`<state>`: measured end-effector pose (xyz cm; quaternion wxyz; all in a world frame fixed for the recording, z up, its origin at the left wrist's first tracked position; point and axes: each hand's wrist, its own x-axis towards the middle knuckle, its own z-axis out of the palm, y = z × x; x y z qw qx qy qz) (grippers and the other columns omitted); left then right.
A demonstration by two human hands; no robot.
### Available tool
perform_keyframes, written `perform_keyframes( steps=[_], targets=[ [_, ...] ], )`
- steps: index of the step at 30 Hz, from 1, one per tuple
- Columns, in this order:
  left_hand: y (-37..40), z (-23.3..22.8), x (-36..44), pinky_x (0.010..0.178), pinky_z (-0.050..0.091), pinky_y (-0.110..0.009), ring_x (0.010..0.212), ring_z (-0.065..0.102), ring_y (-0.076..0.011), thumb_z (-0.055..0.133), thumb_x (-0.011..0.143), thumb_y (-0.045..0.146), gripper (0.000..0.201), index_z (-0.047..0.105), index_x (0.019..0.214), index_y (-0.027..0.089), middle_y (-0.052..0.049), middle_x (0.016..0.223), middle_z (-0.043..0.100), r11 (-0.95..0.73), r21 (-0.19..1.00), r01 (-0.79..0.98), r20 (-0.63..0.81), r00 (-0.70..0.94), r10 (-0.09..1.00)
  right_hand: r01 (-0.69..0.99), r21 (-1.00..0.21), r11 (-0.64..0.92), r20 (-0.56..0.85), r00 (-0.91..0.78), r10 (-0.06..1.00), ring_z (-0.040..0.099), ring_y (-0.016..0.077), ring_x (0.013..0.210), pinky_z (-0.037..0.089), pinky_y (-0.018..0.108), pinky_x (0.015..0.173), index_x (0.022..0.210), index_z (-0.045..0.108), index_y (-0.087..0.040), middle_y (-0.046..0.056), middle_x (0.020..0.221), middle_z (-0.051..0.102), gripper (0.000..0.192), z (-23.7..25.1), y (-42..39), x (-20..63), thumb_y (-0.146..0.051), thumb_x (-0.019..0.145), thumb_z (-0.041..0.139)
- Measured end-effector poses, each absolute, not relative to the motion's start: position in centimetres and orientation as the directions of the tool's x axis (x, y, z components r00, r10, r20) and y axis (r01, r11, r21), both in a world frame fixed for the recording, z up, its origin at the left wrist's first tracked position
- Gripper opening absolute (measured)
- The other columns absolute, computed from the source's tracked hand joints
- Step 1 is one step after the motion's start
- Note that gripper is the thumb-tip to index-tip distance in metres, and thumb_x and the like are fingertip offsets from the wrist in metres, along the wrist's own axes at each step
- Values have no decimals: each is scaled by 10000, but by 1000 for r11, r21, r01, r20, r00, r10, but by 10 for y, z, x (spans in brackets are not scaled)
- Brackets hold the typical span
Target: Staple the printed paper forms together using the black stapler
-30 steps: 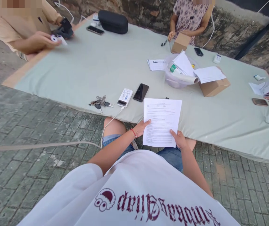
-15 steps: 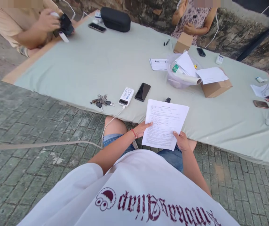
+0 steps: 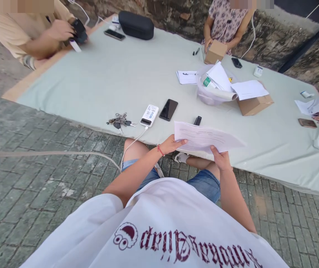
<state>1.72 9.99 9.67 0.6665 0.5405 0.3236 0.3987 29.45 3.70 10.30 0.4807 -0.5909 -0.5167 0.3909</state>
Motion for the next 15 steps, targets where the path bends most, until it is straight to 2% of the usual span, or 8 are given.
perform_keyframes(
  steps=[3, 8, 11, 15],
  targets=[
    [120, 104, 11, 1196, 412, -517, 1334, 607, -360, 793, 759, 657, 721, 751, 1240, 122, -153, 1328, 726, 25, 995, -94, 24, 491, 871, 203, -978, 49, 81, 151, 985, 570, 276, 1395, 435, 474, 1207, 1355, 655, -233, 95, 1376, 697, 589, 103, 53, 293, -572, 878, 722],
    [132, 86, 8, 1106, 489, -529, 1207, 678, -384, 868, 657, 606, 702, 788, 1138, 100, -159, 1183, 780, 50, 997, 55, -72, 533, 843, 242, -966, -93, -73, 89, 993, 557, 291, 1405, 423, 505, 1213, 1400, 615, -253, 86, 1352, 710, 723, 87, 62, 290, -539, 772, 831],
    [131, 81, 11, 1112, 489, -514, 1243, 664, -370, 857, 680, 597, 690, 778, 1183, 133, -143, 1216, 773, 46, 996, 75, -79, 541, 837, 268, -957, -108, -89, 79, 993, 555, 284, 1407, 414, 515, 1219, 1412, 603, -257, 82, 1359, 706, 701, 85, 63, 290, -560, 808, 789],
    [125, 84, 12, 1155, 458, -501, 1321, 617, -387, 779, 733, 713, 755, 769, 1212, 129, -150, 1258, 759, 109, 989, 97, -143, 497, 856, 290, -953, -92, -62, 112, 992, 564, 276, 1397, 433, 477, 1213, 1361, 640, -235, 101, 1361, 703, 639, 92, 59, 293, -573, 834, 767]
  ],
)
